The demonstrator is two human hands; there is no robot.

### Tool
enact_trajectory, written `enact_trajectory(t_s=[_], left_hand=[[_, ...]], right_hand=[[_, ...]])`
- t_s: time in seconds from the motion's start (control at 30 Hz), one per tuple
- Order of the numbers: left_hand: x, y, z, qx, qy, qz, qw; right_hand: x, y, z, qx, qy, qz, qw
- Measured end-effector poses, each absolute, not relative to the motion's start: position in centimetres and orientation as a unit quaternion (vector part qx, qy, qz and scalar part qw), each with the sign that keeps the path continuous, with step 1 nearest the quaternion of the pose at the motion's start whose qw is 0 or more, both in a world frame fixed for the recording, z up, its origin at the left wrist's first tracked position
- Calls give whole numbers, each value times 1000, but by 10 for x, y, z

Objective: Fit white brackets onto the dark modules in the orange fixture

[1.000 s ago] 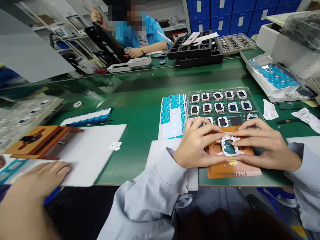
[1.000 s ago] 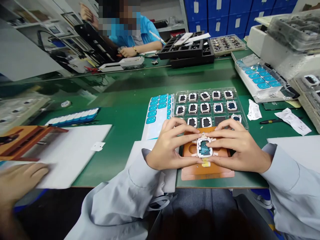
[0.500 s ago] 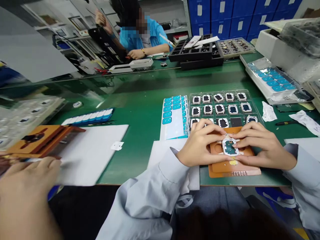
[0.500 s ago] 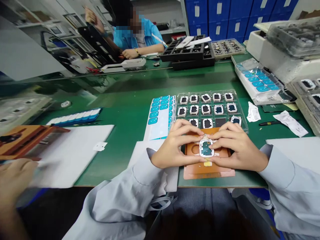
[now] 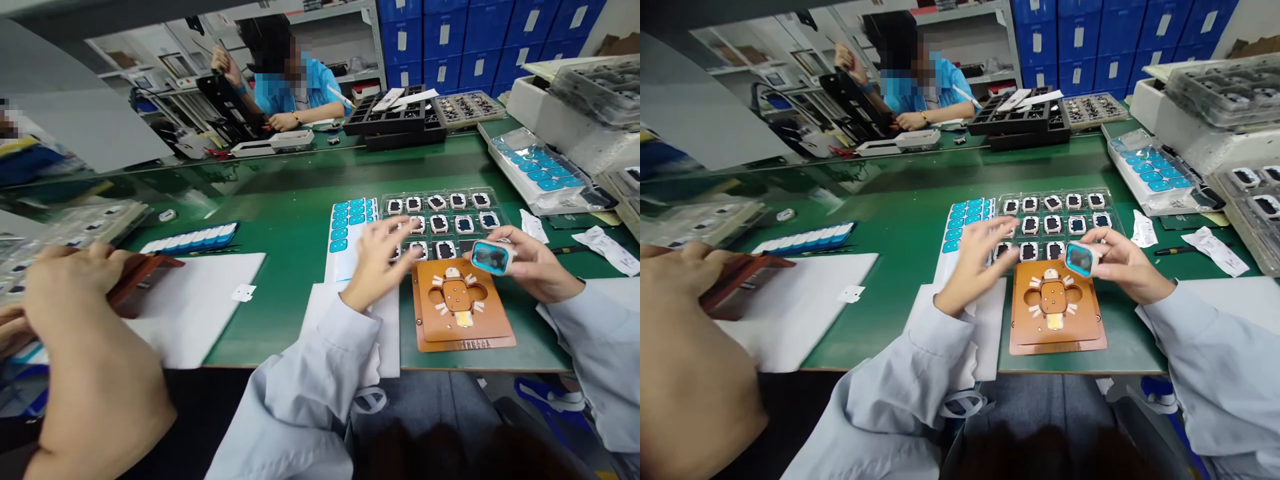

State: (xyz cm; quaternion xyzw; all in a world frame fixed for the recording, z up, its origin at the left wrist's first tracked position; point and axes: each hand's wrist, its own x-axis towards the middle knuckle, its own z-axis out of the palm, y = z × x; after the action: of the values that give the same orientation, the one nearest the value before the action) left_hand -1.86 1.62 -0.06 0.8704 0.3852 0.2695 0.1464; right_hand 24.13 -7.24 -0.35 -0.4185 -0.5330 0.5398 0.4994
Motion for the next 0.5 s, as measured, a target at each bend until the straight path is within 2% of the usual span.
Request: enact_trajectory(t_s=[0.1,0.17,0.37,0.5], left_hand=[[-32,36,-3,729,659,173,63],[-38,45,-9,666,735,107,61],[-31,50,-31,636,767,63,49],[-27,46,-32,638,767,69,29]], right_hand=[[245,-65,-1,-442,-478,518,555],[249,-61,-1,-453,-471,495,572],[260,-49,-10,-540,-511,371,556],[266,-46,-19,-603,-604,223,471]])
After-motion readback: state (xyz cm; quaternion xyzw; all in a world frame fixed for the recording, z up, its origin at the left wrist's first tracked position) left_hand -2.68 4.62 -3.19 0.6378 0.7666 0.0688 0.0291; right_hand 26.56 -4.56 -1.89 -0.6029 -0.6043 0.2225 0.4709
